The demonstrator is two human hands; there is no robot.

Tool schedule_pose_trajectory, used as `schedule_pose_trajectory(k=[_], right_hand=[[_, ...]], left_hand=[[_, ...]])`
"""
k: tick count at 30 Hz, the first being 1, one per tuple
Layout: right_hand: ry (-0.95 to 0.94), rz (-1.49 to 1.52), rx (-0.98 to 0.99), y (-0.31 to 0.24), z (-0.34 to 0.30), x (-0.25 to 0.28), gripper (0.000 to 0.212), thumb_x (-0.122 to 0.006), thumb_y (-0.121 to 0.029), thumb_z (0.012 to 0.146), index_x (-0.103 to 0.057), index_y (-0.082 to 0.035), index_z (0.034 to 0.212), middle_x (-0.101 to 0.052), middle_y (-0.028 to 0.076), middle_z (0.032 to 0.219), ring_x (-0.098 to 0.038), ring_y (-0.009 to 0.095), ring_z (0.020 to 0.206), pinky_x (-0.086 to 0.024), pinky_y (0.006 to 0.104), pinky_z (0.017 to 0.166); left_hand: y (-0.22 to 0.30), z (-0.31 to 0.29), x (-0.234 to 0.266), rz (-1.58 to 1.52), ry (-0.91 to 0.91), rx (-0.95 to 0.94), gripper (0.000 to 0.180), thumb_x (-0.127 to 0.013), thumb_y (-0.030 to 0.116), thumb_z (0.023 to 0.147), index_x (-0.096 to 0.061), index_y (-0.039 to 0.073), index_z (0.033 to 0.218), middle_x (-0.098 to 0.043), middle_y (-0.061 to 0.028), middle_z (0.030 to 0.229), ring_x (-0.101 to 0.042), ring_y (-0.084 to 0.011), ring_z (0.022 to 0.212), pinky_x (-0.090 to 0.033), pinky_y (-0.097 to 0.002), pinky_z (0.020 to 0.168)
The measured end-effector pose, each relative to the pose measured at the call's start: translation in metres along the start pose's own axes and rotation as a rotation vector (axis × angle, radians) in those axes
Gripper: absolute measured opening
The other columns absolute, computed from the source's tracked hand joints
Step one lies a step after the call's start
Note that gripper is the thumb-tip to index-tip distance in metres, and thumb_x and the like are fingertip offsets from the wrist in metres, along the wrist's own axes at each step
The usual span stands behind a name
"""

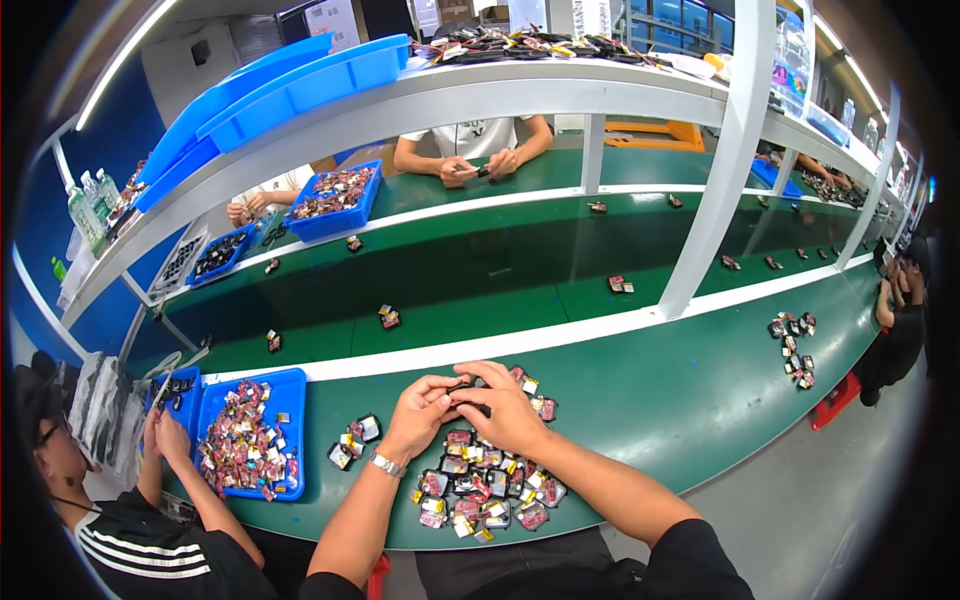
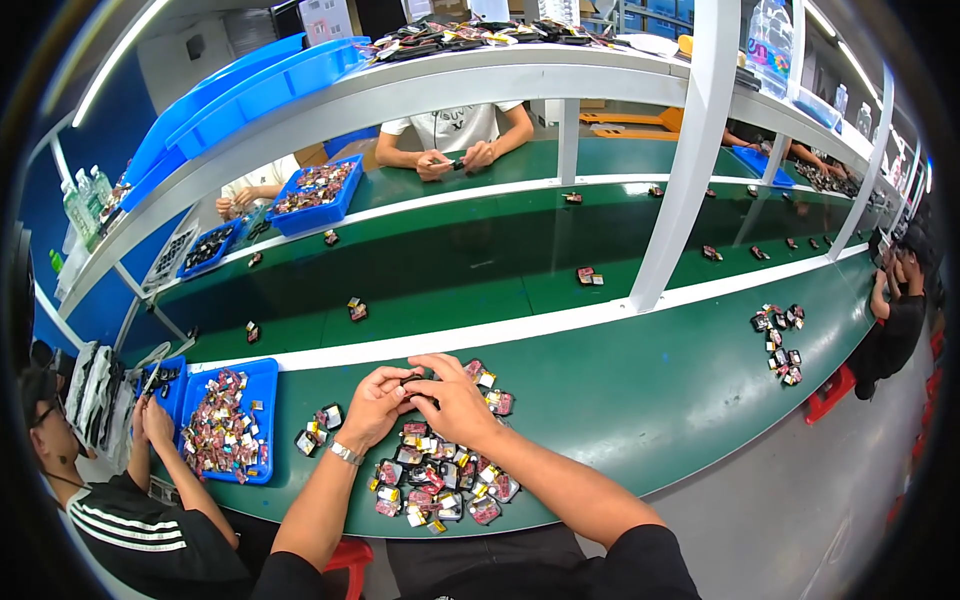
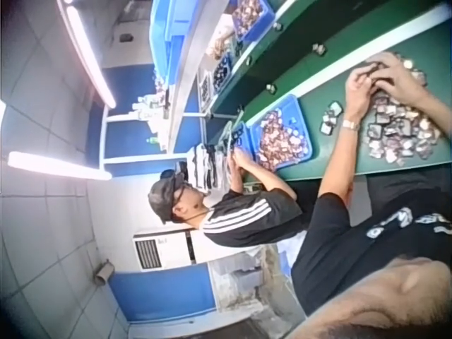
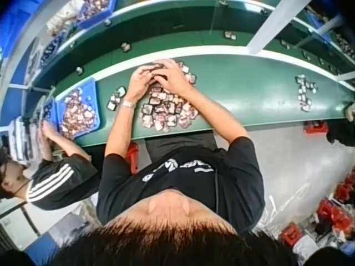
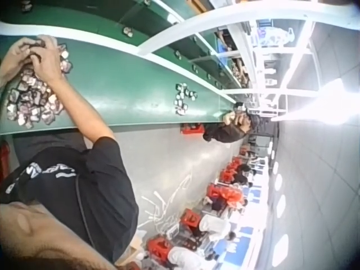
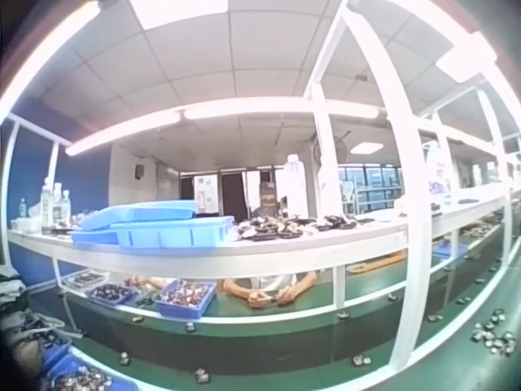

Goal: Sorting or checking small colorful mechanical or electronic components at a factory workbench.

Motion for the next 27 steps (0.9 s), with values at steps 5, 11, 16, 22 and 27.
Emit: schedule_pose_trajectory(k=[5, 11, 16, 22, 27], right_hand=[[0.009, -0.032, -0.024, 0.003, -0.001, 0.000, 0.017, -0.071, -0.005, 0.076, -0.072, -0.007, 0.093, -0.060, 0.008, 0.122, -0.052, 0.031, 0.117, -0.043, 0.0403, 0.098], [0.078, 0.034, -0.015, 0.000, -0.005, -0.004, 0.016, -0.068, -0.002, 0.076, -0.071, -0.005, 0.092, -0.060, 0.010, 0.123, -0.050, 0.034, 0.121, -0.041, 0.0422, 0.102], [0.048, -0.007, 0.026, -0.006, -0.001, 0.000, 0.018, -0.067, -0.002, 0.078, -0.070, -0.003, 0.095, -0.059, 0.012, 0.125, -0.048, 0.036, 0.124, -0.040, 0.0434, 0.103], [0.057, -0.045, 0.038, -0.004, 0.003, 0.008, 0.017, -0.068, -0.001, 0.076, -0.068, -0.004, 0.093, -0.061, 0.011, 0.113, -0.057, 0.030, 0.108, -0.049, 0.0375, 0.088], [0.106, -0.133, 0.133, -0.012, 0.005, 0.007, 0.018, -0.069, 0.000, 0.074, -0.066, -0.005, 0.091, -0.061, 0.009, 0.101, -0.060, 0.028, 0.095, -0.052, 0.0351, 0.078]], left_hand=[[0.002, 0.000, -0.004, -0.003, -0.035, 0.004, 0.025, -0.054, 0.003, 0.096, -0.050, -0.002, 0.120, -0.054, -0.0181, 0.133, -0.058, -0.0237, 0.116, -0.051, -0.0387, 0.098], [-0.003, 0.001, 0.004, -0.003, -0.015, -0.032, 0.026, -0.052, 0.001, 0.096, -0.050, -0.002, 0.121, -0.056, -0.0182, 0.131, -0.060, -0.0233, 0.113, -0.052, -0.0381, 0.097], [0.004, 0.000, -0.004, 0.091, 0.031, -0.027, 0.027, -0.051, 0.000, 0.096, -0.050, -0.002, 0.123, -0.055, -0.0175, 0.131, -0.060, -0.0225, 0.114, -0.052, -0.0376, 0.097], [-0.002, 0.002, -0.003, 0.021, 0.042, 0.027, 0.028, -0.048, 0.003, 0.098, -0.048, -0.001, 0.126, -0.059, -0.0135, 0.123, -0.061, -0.0211, 0.111, -0.053, -0.0365, 0.095], [-0.001, 0.001, -0.001, 0.023, 0.072, 0.040, 0.028, -0.049, 0.004, 0.098, -0.048, -0.001, 0.126, -0.061, -0.0122, 0.120, -0.061, -0.0196, 0.109, -0.054, -0.0360, 0.094]])
Point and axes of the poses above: each hand's wrist, its own z-axis towards the middle knuckle, its own x-axis out of the back of the hand, y = z × x, the point moved 8 cm from there along z, towards the middle knuckle
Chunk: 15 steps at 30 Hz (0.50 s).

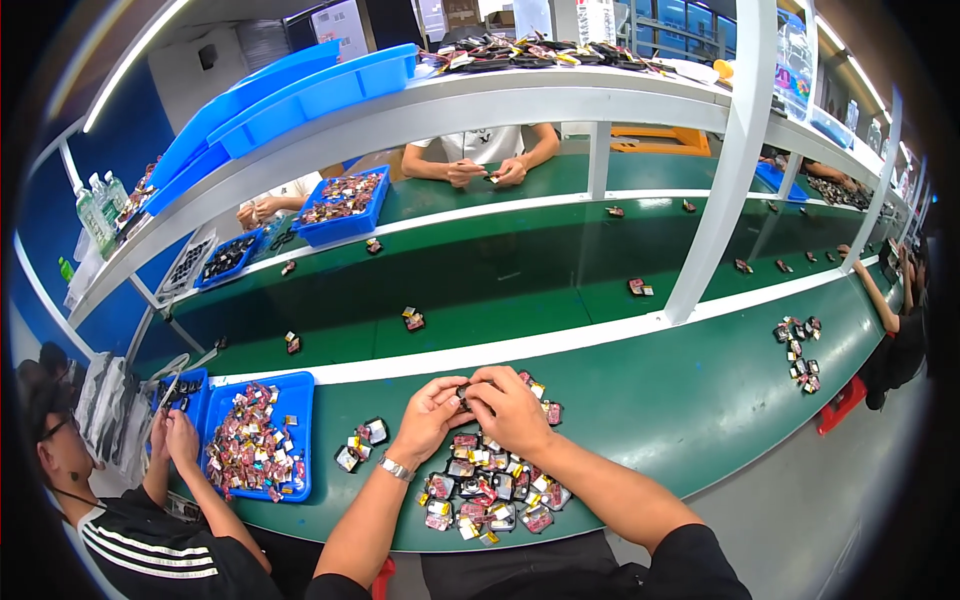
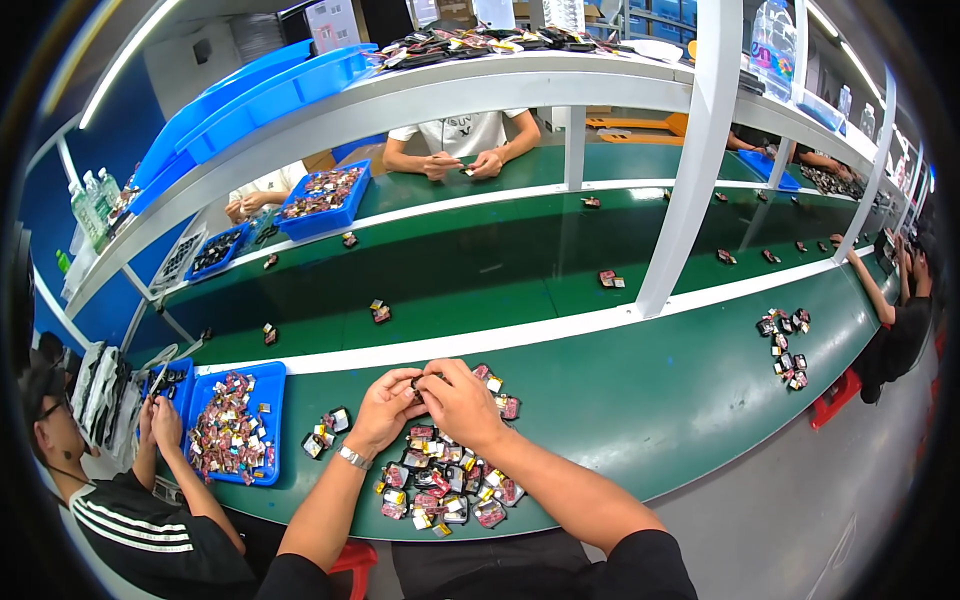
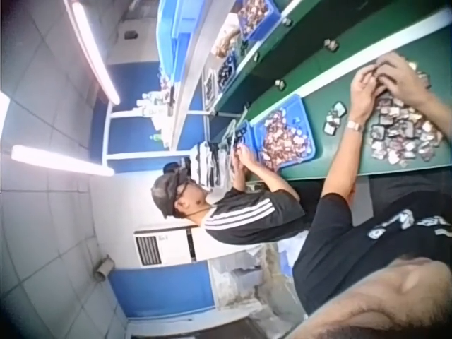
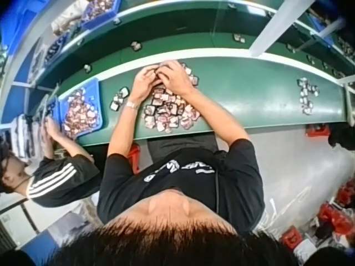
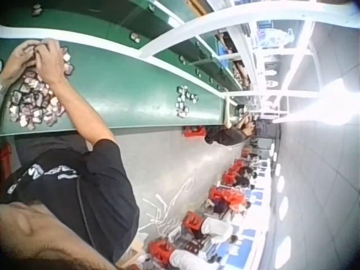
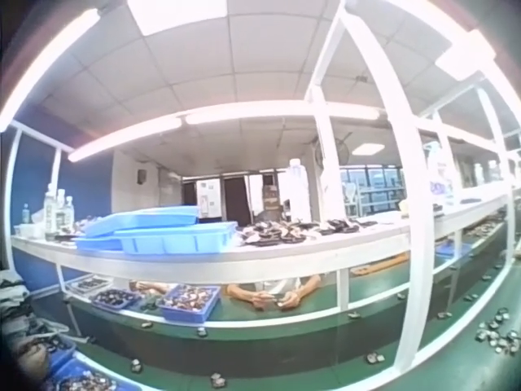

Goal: Sorting or checking small colorful mechanical or electronic components at a factory workbench.

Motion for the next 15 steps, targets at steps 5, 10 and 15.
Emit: schedule_pose_trajectory(k=[5, 10, 15], right_hand=[[0.013, -0.014, 0.008, -0.0063, 0.0018, 0.0009, 0.014, -0.068, -0.004, 0.076, -0.063, -0.004, 0.089, -0.059, 0.010, 0.098, -0.059, 0.029, 0.093, -0.052, 0.0376, 0.076], [-0.001, -0.063, -0.012, -0.0015, -0.0012, -0.0036, 0.016, -0.069, -0.003, 0.075, -0.063, -0.003, 0.091, -0.058, 0.010, 0.097, -0.059, 0.028, 0.089, -0.051, 0.0372, 0.075], [0.010, -0.061, -0.048, 0.0026, -0.0024, -0.0028, 0.017, -0.069, -0.003, 0.074, -0.064, -0.003, 0.091, -0.058, 0.011, 0.095, -0.059, 0.028, 0.087, -0.051, 0.0370, 0.073]], left_hand=[[0.0008, -0.0001, 0.0005, -0.036, 0.005, -0.002, 0.029, -0.050, 0.005, 0.098, -0.048, -0.001, 0.126, -0.061, -0.0115, 0.118, -0.062, -0.0189, 0.108, -0.054, -0.0356, 0.092], [0.0002, -0.0012, -0.0014, -0.001, 0.018, 0.018, 0.029, -0.050, 0.005, 0.098, -0.048, -0.002, 0.126, -0.062, -0.0117, 0.118, -0.062, -0.0190, 0.107, -0.054, -0.0361, 0.092], [0.0000, 0.0003, -0.0064, 0.009, 0.003, 0.017, 0.028, -0.051, 0.006, 0.098, -0.049, -0.001, 0.125, -0.062, -0.0115, 0.117, -0.062, -0.0188, 0.106, -0.055, -0.0355, 0.091]])
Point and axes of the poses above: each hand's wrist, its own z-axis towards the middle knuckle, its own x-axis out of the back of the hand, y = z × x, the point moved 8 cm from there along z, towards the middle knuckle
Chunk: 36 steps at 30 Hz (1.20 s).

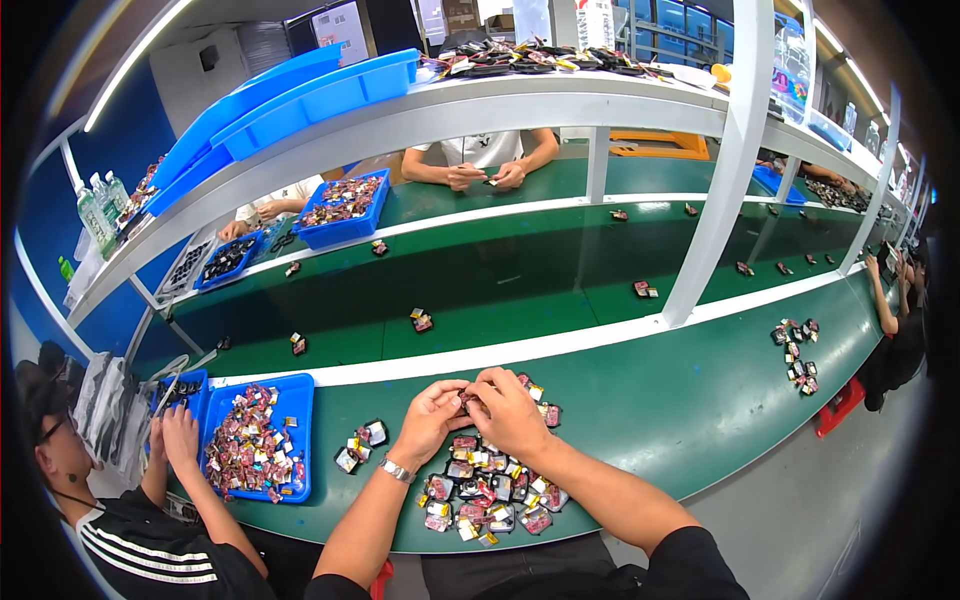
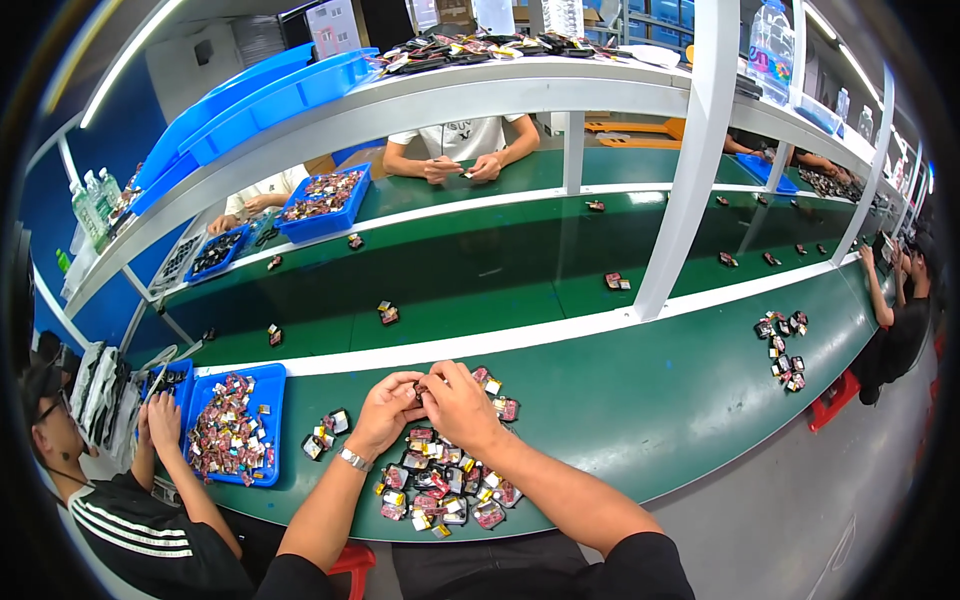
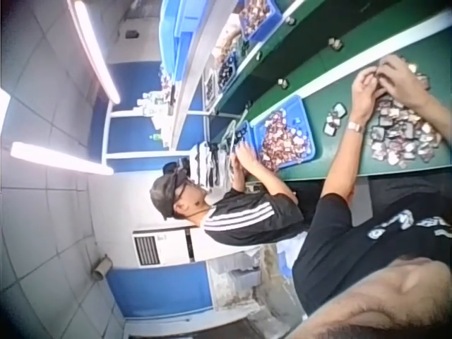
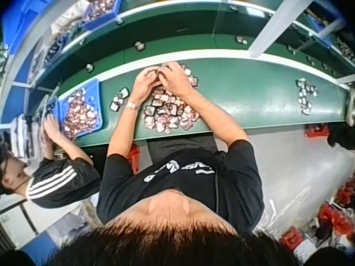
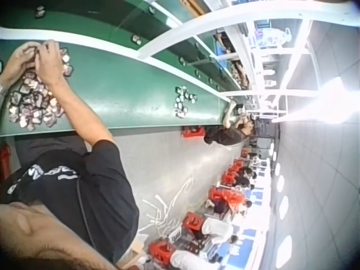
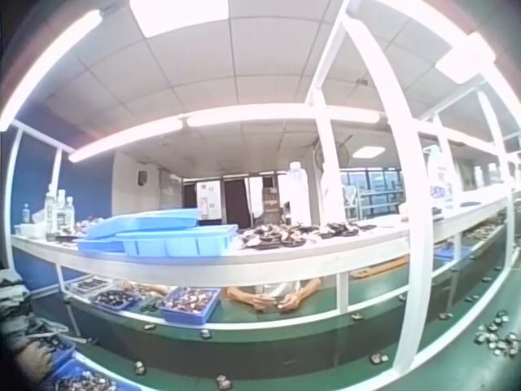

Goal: Sorting or checking small colorful mechanical or electronic components at a factory workbench.

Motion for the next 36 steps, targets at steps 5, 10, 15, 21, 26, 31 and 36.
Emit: schedule_pose_trajectory(k=[5, 10, 15, 21, 26, 31, 36], right_hand=[[-0.013, 0.038, 0.007, -0.005, 0.002, -0.005, 0.018, -0.069, -0.004, 0.073, -0.062, -0.002, 0.089, -0.058, 0.012, 0.095, -0.058, 0.031, 0.090, -0.049, 0.0391, 0.077], [0.005, 0.244, -0.208, 0.021, -0.004, -0.007, 0.013, -0.067, -0.002, 0.080, -0.062, 0.000, 0.092, -0.059, 0.011, 0.091, -0.063, 0.021, 0.072, -0.052, 0.0309, 0.063], [-0.014, 0.326, -0.284, 0.023, -0.006, -0.013, 0.014, -0.067, -0.001, 0.081, -0.063, 0.001, 0.094, -0.059, 0.010, 0.087, -0.063, 0.017, 0.067, -0.052, 0.0285, 0.061], [0.008, 0.316, -0.253, 0.024, -0.005, -0.006, 0.017, -0.068, 0.000, 0.079, -0.063, 0.001, 0.095, -0.060, 0.010, 0.089, -0.063, 0.016, 0.068, -0.053, 0.0269, 0.061], [-0.016, 0.294, -0.234, 0.023, -0.004, -0.007, 0.018, -0.068, -0.001, 0.080, -0.064, 0.001, 0.097, -0.060, 0.009, 0.090, -0.065, 0.016, 0.071, -0.053, 0.0268, 0.063], [-0.008, 0.379, -0.348, 0.049, 0.007, -0.003, 0.015, -0.066, -0.002, 0.083, -0.065, 0.000, 0.097, -0.064, 0.011, 0.092, -0.067, 0.017, 0.074, -0.054, 0.0285, 0.066], [0.196, 0.156, -0.607, 0.182, 0.041, 0.026, 0.013, -0.069, -0.006, 0.080, -0.066, 0.001, 0.091, -0.066, 0.014, 0.088, -0.069, 0.023, 0.072, -0.055, 0.0308, 0.068]], left_hand=[[0.002, 0.000, 0.008, 0.075, 0.103, -0.060, 0.022, -0.056, 0.007, 0.096, -0.055, -0.001, 0.116, -0.065, -0.0097, 0.107, -0.066, -0.0168, 0.094, -0.057, -0.0305, 0.080], [-0.003, 0.000, 0.010, 0.188, 0.165, -0.059, 0.018, -0.055, 0.007, 0.096, -0.057, 0.000, 0.113, -0.066, -0.0071, 0.105, -0.064, -0.0116, 0.090, -0.056, -0.0253, 0.075], [0.002, -0.003, 0.012, 0.329, 0.192, -0.121, 0.017, -0.056, 0.007, 0.096, -0.058, 0.002, 0.112, -0.066, -0.0049, 0.106, -0.062, -0.0080, 0.089, -0.051, -0.0196, 0.070], [0.003, 0.001, 0.005, 0.291, 0.095, -0.131, 0.025, -0.058, 0.000, 0.092, -0.056, -0.001, 0.117, -0.064, -0.0072, 0.110, -0.061, -0.0112, 0.098, -0.052, -0.0242, 0.080], [0.001, 0.003, 0.007, 0.286, 0.063, -0.149, 0.031, -0.057, -0.001, 0.092, -0.053, -0.001, 0.122, -0.063, -0.0087, 0.114, -0.061, -0.0116, 0.099, -0.052, -0.0245, 0.081], [0.015, -0.003, 0.008, 0.221, 0.185, -0.270, 0.035, -0.055, 0.001, 0.093, -0.046, -0.002, 0.126, -0.062, -0.0164, 0.118, -0.064, -0.0188, 0.099, -0.055, -0.0293, 0.080], [0.019, -0.001, 0.029, 0.199, 0.293, -0.312, 0.028, -0.054, 0.002, 0.093, -0.050, -0.004, 0.120, -0.063, -0.0176, 0.113, -0.066, -0.0194, 0.090, -0.055, -0.0288, 0.075]])
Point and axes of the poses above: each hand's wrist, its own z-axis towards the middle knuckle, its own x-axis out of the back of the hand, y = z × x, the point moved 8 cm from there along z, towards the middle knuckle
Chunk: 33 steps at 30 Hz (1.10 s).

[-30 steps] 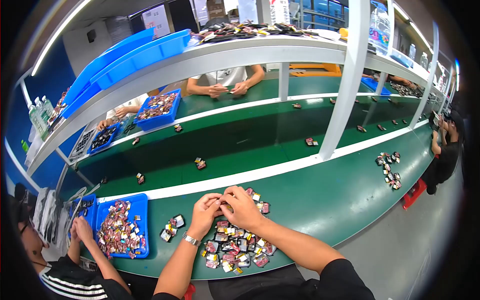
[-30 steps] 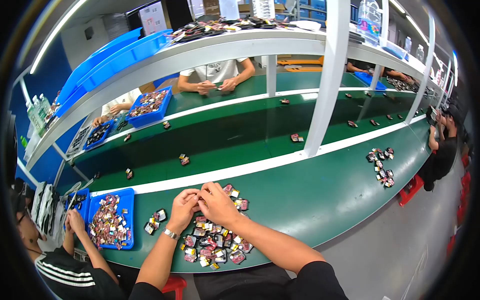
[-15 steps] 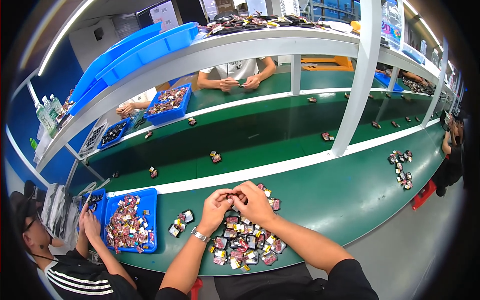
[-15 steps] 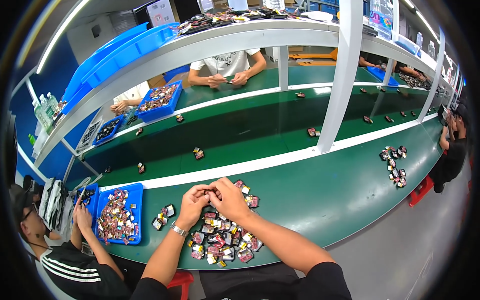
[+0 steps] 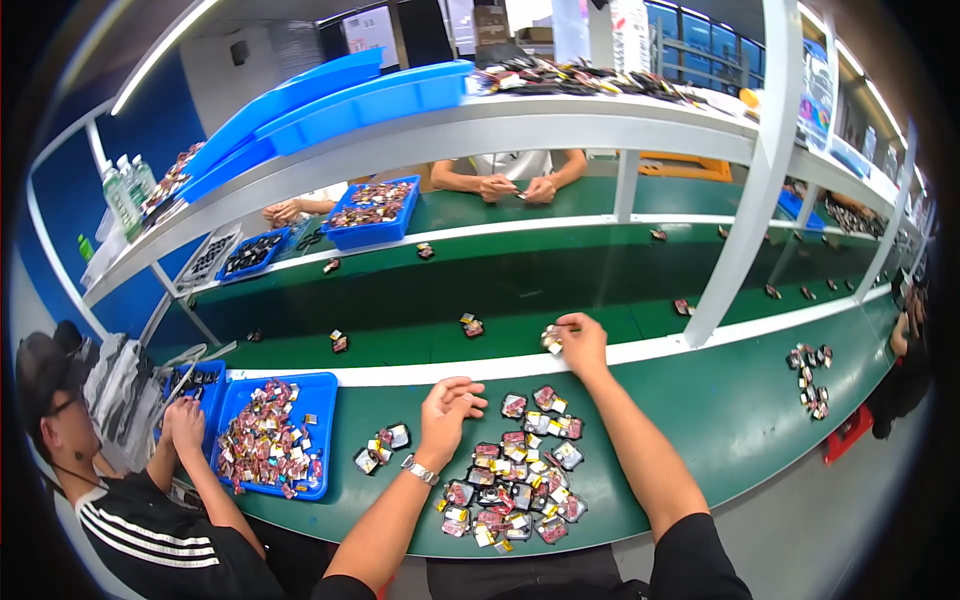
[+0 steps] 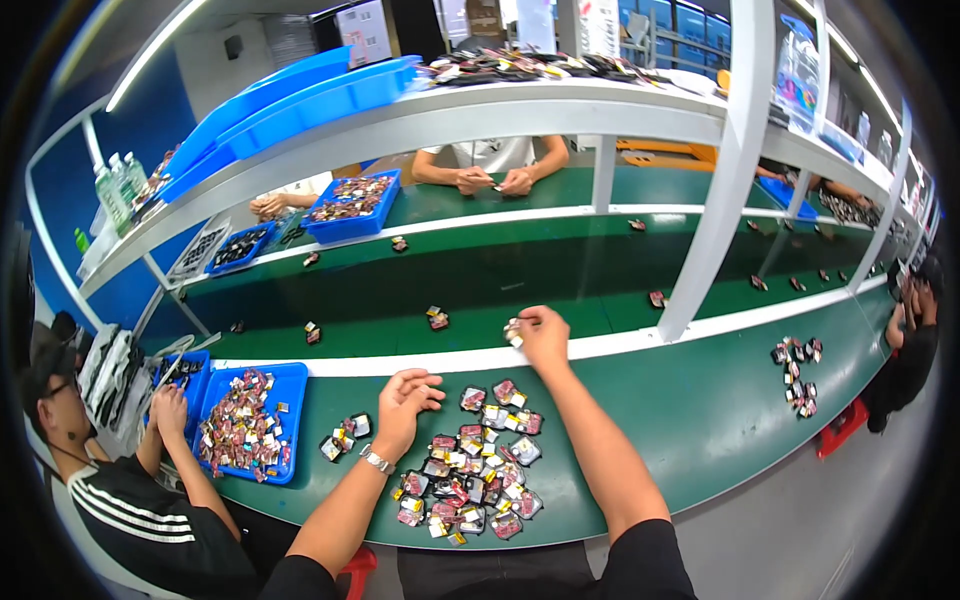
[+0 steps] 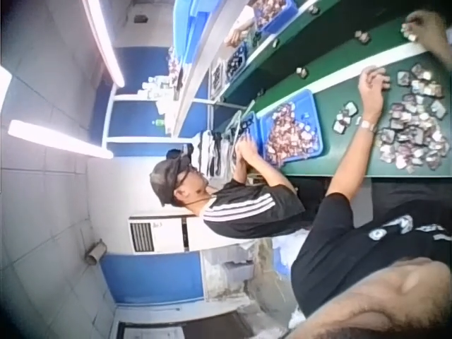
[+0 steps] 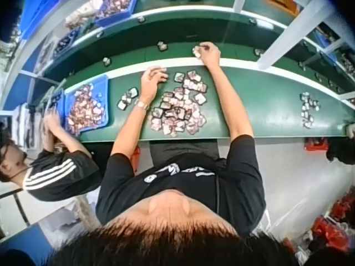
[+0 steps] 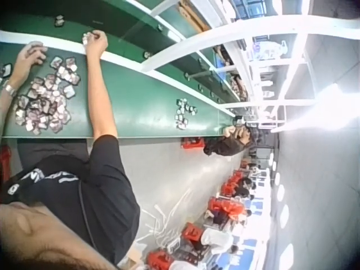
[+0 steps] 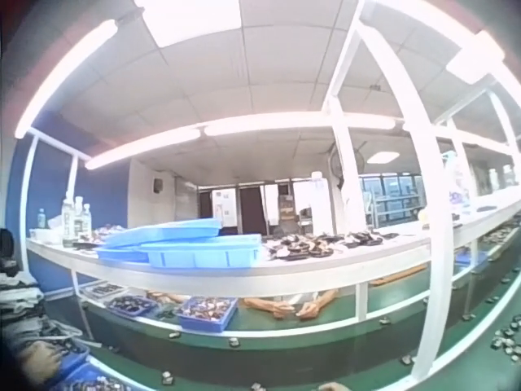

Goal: Sorting or checking small colorful mechanical or electronic components at a factory workbench.

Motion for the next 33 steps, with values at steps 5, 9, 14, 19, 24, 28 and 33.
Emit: schedule_pose_trajectory(k=[5, 9, 14, 19, 24, 28, 33], right_hand=[[0.137, -0.811, 0.197, -0.020, 0.032, -0.005, 0.025, -0.072, -0.020, 0.076, -0.069, -0.004, 0.094, -0.065, 0.017, 0.097, -0.060, 0.036, 0.095, -0.050, 0.0443, 0.085], [-0.180, -0.633, 0.253, -0.062, 0.023, -0.088, 0.040, -0.075, -0.034, 0.075, -0.066, -0.002, 0.098, -0.064, 0.019, 0.102, -0.060, 0.037, 0.096, -0.050, 0.0446, 0.086], [-0.264, -0.636, 0.294, -0.053, 0.005, -0.149, 0.049, -0.080, -0.033, 0.069, -0.066, 0.002, 0.099, -0.066, 0.021, 0.098, -0.063, 0.037, 0.096, -0.051, 0.0436, 0.087], [-0.290, -0.294, 0.193, -0.059, -0.011, -0.086, 0.040, -0.077, -0.018, 0.067, -0.064, 0.001, 0.100, -0.063, 0.016, 0.088, -0.064, 0.027, 0.081, -0.053, 0.0376, 0.075], [-0.085, -0.150, 0.394, -0.051, -0.058, 0.002, 0.039, -0.075, -0.012, 0.072, -0.060, -0.002, 0.106, -0.060, 0.010, 0.091, -0.060, 0.022, 0.083, -0.051, 0.0324, 0.073], [0.070, -0.170, 0.538, -0.060, -0.048, 0.023, 0.043, -0.075, -0.009, 0.069, -0.056, -0.003, 0.107, -0.059, 0.013, 0.094, -0.058, 0.026, 0.086, -0.049, 0.0360, 0.077], [0.007, -0.151, 0.487, -0.064, -0.048, 0.027, 0.047, -0.075, -0.009, 0.069, -0.055, -0.002, 0.111, -0.058, 0.010, 0.093, -0.056, 0.023, 0.081, -0.049, 0.0329, 0.073]], left_hand=[[-0.008, 0.001, -0.003, 0.069, -0.051, 0.029, 0.018, -0.053, 0.003, 0.093, -0.056, -0.003, 0.111, -0.067, -0.0134, 0.102, -0.063, -0.0138, 0.079, -0.051, -0.0249, 0.067], [-0.007, 0.000, 0.001, 0.089, -0.064, 0.028, 0.016, -0.054, 0.003, 0.094, -0.057, -0.002, 0.108, -0.067, -0.0131, 0.100, -0.063, -0.0133, 0.076, -0.049, -0.0244, 0.065], [-0.007, 0.002, -0.002, 0.091, -0.095, 0.019, 0.014, -0.053, 0.004, 0.094, -0.057, -0.001, 0.106, -0.067, -0.0103, 0.095, -0.061, -0.0114, 0.073, -0.048, -0.0234, 0.063], [-0.009, -0.003, -0.003, 0.116, -0.114, 0.039, 0.012, -0.054, 0.005, 0.094, -0.059, 0.000, 0.103, -0.067, -0.0080, 0.091, -0.060, -0.0092, 0.070, -0.048, -0.0223, 0.062], [0.022, -0.015, -0.030, 0.133, -0.241, -0.001, 0.012, -0.056, 0.005, 0.093, -0.064, -0.002, 0.100, -0.069, -0.0087, 0.095, -0.062, -0.0098, 0.078, -0.049, -0.0223, 0.067], [0.128, -0.052, -0.108, -0.156, -0.617, -0.071, 0.019, -0.056, 0.007, 0.094, -0.065, -0.005, 0.106, -0.068, -0.0128, 0.101, -0.064, -0.0169, 0.092, -0.052, -0.0321, 0.086], [0.231, -0.103, -0.202, -0.465, -0.943, -0.348, 0.043, -0.053, 0.027, 0.096, -0.065, -0.013, 0.103, -0.063, -0.0304, 0.111, -0.062, -0.0433, 0.102, -0.048, -0.0497, 0.090]])
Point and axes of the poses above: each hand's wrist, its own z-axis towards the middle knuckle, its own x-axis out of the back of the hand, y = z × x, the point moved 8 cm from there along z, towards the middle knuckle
